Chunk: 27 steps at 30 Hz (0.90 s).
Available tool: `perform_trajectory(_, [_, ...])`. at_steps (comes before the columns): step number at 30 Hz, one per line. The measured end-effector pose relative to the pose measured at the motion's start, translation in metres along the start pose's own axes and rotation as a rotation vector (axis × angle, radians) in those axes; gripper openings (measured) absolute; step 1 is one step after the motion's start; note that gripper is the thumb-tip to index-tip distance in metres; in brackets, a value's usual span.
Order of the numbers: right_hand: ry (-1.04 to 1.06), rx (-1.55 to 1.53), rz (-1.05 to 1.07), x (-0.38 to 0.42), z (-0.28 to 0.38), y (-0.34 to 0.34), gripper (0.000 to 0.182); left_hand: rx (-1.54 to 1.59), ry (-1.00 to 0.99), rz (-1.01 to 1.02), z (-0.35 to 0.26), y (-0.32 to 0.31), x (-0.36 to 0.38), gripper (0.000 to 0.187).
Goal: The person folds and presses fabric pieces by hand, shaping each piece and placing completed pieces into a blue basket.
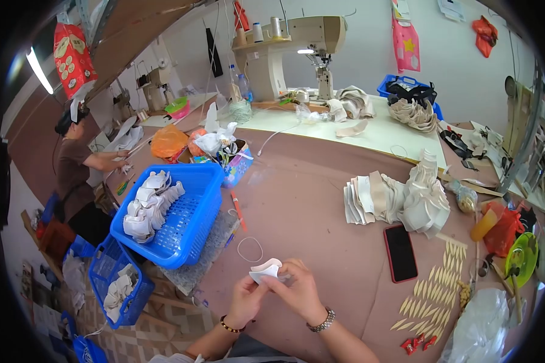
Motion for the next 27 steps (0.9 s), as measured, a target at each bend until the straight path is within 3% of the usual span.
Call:
perform_trajectory(2, [-0.464, -0.448, 0.076, 0.001, -0.009, -0.01, 0.01, 0.006, -0.002, 0.004, 0.001, 0.003, -0.001, 0.027])
perform_trajectory(5, [-0.515, -0.635, 0.033, 0.002, -0.013, -0.014, 0.008, 0.046, 0.028, 0.007, 0.0, 0.002, -0.001, 0.028])
perform_trajectory(12, [-0.434, -0.641, -0.066, -0.002, 0.005, 0.002, 0.016, 0.336, 0.085, 0.129, 0.02, -0.008, -0.007, 0.028])
perform_trajectory(14, [-0.34, -0.472, -0.002, -0.008, 0.013, 0.011, 0.021, 0.354, 0.06, 0.138, 0.02, -0.005, -0.009, 0.028])
perform_trajectory(18, [-0.363, -0.507, 0.13, -0.007, -0.007, 0.014, 0.029, 0.221, 0.036, 0.096, 0.003, -0.004, -0.009, 0.027])
perform_trajectory(20, [-0.5, -0.509, 0.163, -0.006, -0.008, 0.01, 0.03, 0.175, 0.03, 0.106, 0.005, 0.004, -0.01, 0.028])
perform_trajectory(22, [-0.537, -0.621, 0.204, -0.002, -0.013, 0.003, 0.029, 0.131, 0.013, 0.092, -0.002, 0.011, -0.01, 0.029])
perform_trajectory(24, [-0.594, -0.722, 0.246, 0.0, -0.014, -0.002, 0.028, 0.054, 0.115, 0.173, -0.015, 0.006, -0.007, 0.029])
perform_trajectory(27, [-0.626, -0.893, 0.345, -0.007, -0.006, -0.012, 0.03, 0.229, 0.172, 0.198, -0.019, 0.013, -0.003, 0.033])
Point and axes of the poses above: each hand's wrist, its own x-axis away from the middle knuckle, its own y-axis out of the back of the hand, z = x × y, the point moved 4 cm from there along -x, towards the middle knuckle, and after that the axes turned 6 degrees about -z, right-handed, at the moved point
